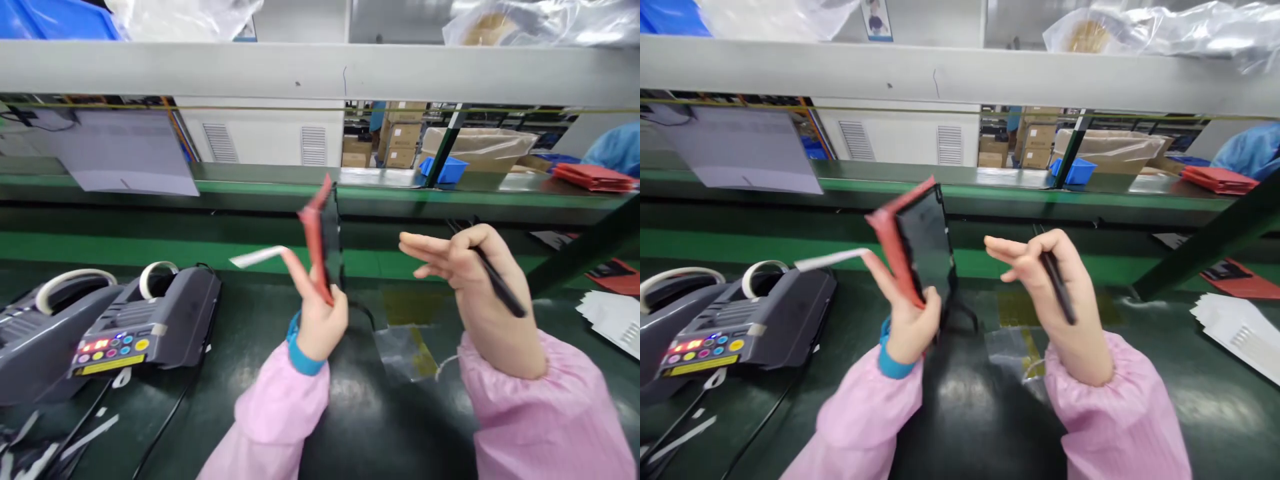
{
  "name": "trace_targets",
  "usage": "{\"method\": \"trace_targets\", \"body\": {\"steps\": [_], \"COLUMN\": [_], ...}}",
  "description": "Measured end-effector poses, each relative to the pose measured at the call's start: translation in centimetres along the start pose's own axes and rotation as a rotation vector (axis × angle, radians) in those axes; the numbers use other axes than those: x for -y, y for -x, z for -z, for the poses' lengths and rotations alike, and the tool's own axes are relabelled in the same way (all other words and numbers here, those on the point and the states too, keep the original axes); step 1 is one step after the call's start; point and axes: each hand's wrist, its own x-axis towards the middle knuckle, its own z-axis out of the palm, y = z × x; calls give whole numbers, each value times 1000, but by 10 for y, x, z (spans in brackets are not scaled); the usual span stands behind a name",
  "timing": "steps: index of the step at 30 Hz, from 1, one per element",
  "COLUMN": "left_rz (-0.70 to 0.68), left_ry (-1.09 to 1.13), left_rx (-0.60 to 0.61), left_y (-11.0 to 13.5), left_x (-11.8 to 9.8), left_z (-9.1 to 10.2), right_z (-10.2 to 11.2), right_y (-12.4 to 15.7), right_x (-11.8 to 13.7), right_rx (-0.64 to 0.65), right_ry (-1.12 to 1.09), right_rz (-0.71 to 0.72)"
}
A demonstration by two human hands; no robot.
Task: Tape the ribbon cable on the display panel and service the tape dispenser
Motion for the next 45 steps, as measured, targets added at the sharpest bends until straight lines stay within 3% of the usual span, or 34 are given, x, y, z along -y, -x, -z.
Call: {"method": "trace_targets", "body": {"steps": [2,6,8,11,14,15,18,20,23,24,26,30,40,45], "left_rz": [246,714,836,888,804,701,222,15,-137,-182,-254,-268,-214,-29], "left_ry": [225,585,587,495,413,335,-24,-138,-65,-43,-42,-114,-96,133], "left_rx": [-87,-54,-38,-22,1,-7,38,276,772,882,982,1031,1026,924], "left_y": [-2,11,26,52,69,71,73,76,89,95,105,114,114,106], "left_x": [-4,17,39,68,78,75,55,39,27,27,30,38,36,30], "left_z": [21,41,37,26,25,27,33,28,4,-7,-26,-45,-48,-35], "right_z": [22,69,85,96,99,100,101,102,104,105,106,108,107,94], "right_y": [9,41,65,104,136,144,158,161,162,162,161,157,149,158], "right_x": [-16,-76,-103,-126,-131,-131,-127,-125,-120,-119,-117,-114,-114,-108], "right_rx": [7,-100,-142,-170,-155,-141,-112,-90,-51,-44,-24,3,-66,-80], "right_ry": [-13,62,103,189,266,287,388,454,503,516,535,511,292,70], "right_rz": [-92,-363,-489,-614,-652,-662,-702,-719,-729,-729,-727,-752,-794,-719]}}
